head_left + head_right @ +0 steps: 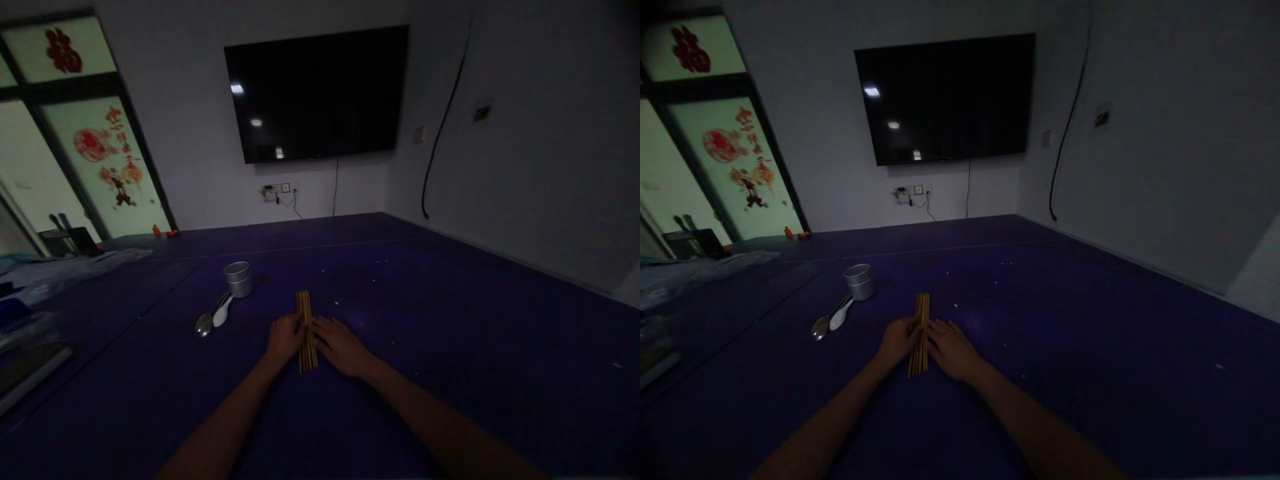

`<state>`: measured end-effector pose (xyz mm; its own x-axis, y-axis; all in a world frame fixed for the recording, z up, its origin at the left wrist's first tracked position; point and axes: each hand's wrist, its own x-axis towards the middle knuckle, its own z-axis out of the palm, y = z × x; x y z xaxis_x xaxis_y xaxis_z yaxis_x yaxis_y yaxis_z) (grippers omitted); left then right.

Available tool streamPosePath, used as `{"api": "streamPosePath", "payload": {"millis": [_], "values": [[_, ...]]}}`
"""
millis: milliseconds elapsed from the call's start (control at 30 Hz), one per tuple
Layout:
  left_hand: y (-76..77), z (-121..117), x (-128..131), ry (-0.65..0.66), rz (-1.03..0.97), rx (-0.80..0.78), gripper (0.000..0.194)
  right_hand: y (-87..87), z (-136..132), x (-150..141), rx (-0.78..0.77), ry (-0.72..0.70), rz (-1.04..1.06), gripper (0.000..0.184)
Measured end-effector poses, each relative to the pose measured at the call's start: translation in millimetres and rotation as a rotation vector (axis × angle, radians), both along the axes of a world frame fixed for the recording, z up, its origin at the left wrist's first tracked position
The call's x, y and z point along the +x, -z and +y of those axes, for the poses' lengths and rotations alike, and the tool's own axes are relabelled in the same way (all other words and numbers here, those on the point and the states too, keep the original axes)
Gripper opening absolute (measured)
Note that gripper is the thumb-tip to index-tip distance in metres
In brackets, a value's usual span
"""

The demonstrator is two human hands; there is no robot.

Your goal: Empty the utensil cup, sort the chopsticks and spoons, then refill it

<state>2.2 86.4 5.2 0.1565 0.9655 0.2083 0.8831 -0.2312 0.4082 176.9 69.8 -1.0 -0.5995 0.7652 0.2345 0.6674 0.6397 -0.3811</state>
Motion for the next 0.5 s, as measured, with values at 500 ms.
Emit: {"api": "streamPosePath", "payload": {"millis": [500], "values": [[-10.9, 0.0, -9.0, -0.078, 0.062, 0.150, 0.037, -0.7, -0.7, 0.8, 0.006, 0.008, 0.017, 0.048]]}}
